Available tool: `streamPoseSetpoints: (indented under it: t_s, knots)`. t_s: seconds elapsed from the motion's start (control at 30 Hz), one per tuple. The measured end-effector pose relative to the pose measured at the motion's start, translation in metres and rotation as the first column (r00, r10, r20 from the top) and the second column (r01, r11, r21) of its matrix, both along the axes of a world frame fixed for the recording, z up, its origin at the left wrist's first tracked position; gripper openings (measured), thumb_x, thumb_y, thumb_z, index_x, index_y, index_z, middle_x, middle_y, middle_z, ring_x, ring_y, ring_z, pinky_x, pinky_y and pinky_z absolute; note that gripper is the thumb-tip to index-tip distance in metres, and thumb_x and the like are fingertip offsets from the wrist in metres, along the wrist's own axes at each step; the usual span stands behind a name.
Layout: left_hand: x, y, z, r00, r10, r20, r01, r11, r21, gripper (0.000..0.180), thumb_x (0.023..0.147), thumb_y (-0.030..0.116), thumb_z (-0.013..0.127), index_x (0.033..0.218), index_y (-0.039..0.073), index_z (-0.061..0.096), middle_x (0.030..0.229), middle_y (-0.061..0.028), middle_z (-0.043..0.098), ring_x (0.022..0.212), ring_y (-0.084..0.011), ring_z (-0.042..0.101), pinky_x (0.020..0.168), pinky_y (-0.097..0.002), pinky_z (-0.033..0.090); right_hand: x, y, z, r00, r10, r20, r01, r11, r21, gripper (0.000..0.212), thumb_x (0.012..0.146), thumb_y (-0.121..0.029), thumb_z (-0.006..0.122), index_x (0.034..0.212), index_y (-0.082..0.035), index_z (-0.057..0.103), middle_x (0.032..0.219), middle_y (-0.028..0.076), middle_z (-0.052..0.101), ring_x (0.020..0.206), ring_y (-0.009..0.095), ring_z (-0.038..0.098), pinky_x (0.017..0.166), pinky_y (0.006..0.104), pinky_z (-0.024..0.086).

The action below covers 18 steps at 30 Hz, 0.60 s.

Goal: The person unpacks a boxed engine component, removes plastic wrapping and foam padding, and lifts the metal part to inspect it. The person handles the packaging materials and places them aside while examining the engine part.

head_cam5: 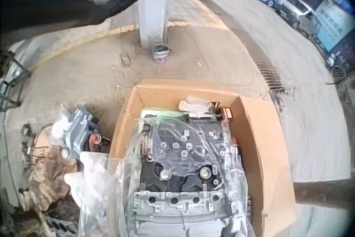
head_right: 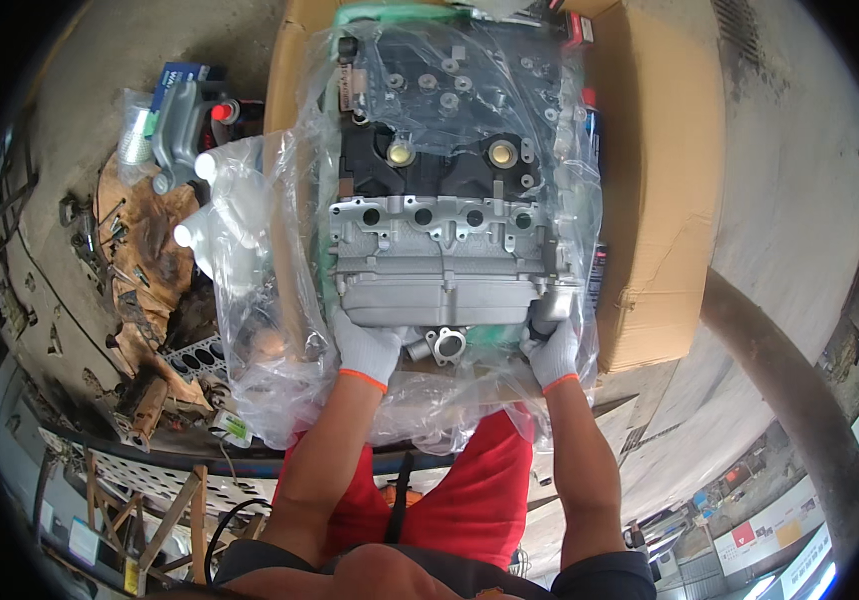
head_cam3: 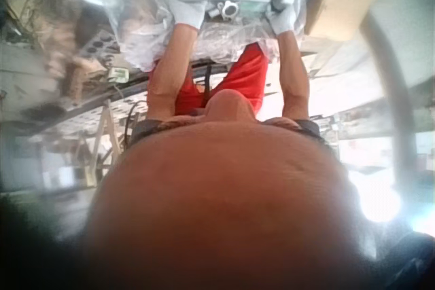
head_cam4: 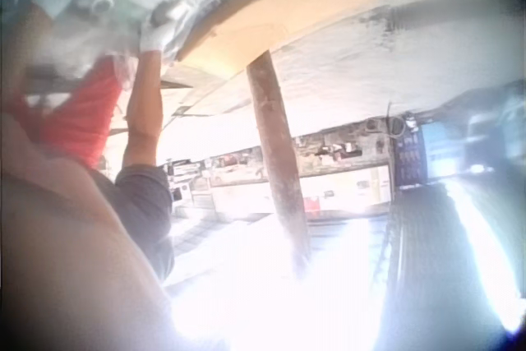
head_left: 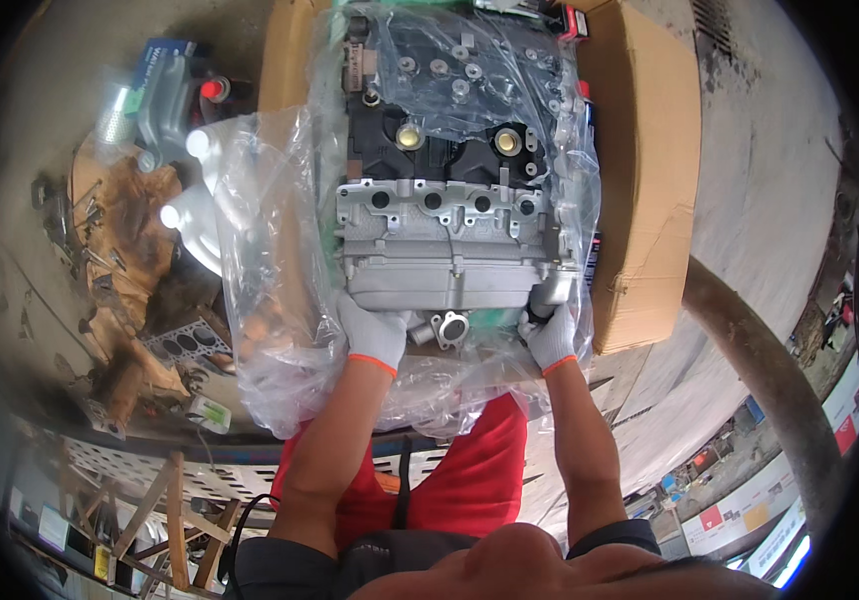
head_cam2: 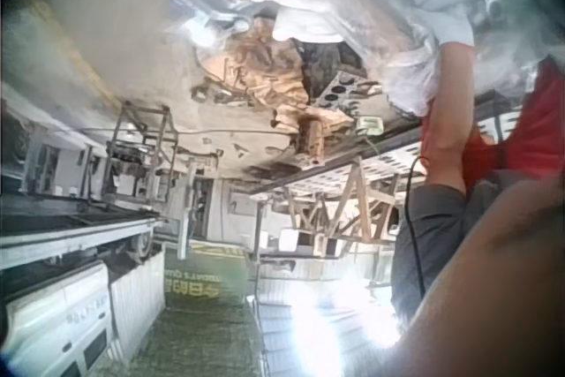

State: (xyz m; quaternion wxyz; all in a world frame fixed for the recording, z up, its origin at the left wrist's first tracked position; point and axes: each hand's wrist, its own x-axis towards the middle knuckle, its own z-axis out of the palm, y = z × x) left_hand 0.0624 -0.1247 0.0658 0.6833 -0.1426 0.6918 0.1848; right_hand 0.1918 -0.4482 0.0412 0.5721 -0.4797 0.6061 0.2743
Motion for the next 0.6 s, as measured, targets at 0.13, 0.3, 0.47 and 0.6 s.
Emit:
streamPoseSetpoints:
  t_s: [0.13,0.3,0.47,0.6]
  knots:
    - [0.025,0.02,0.055,1.0,0.011,0.026,-0.01,0.999,-0.049,0.077,0.104,0.067,0.058,0.16,0.014,0.046,0.165,-0.0151,0.044,0.153,-0.0384,0.043,0.126,-0.0652,0.036,0.028,0.029,0.057,0.997,0.078,0.028,-0.077,0.996,-0.046,0.031,0.111,-0.039,0.054,0.127,-0.015,0.064,0.116,0.009,0.07,0.097,0.027,0.069,0.07,0.0407,0.06]
    - [0.017,0.041,0.082,0.976,-0.016,0.215,0.02,1.0,-0.013,0.092,0.107,0.06,0.061,0.169,0.003,0.023,0.171,-0.0226,0.028,0.16,-0.0382,0.031,0.132,-0.0621,0.027,0.036,0.058,0.097,0.974,0.206,0.094,-0.203,0.978,-0.041,0.04,0.112,-0.049,0.052,0.133,-0.016,0.058,0.117,0.008,0.067,0.092,0.023,0.069,0.066,0.0335,0.061]
    - [0.033,0.064,0.136,0.985,-0.063,0.159,0.067,0.997,-0.024,0.068,0.112,0.046,0.06,0.163,0.006,0.038,0.165,-0.0163,0.042,0.154,-0.0332,0.041,0.13,-0.0509,0.033,0.032,0.067,0.11,0.533,0.772,0.346,-0.748,0.621,-0.235,0.044,0.112,-0.054,0.051,0.134,-0.016,0.058,0.112,0.006,0.065,0.088,0.017,0.066,0.065,0.0276,0.058]
    - [0.039,0.089,0.145,0.982,-0.1,0.162,0.117,0.988,-0.097,0.054,0.113,0.041,0.061,0.158,0.016,0.047,0.159,-0.0076,0.052,0.148,-0.0283,0.048,0.125,-0.0463,0.04,0.038,0.125,0.157,0.882,0.381,0.278,-0.386,0.922,-0.036,0.052,0.108,-0.065,0.053,0.131,-0.018,0.06,0.105,0.003,0.065,0.086,0.016,0.064,0.061,0.0261,0.054]
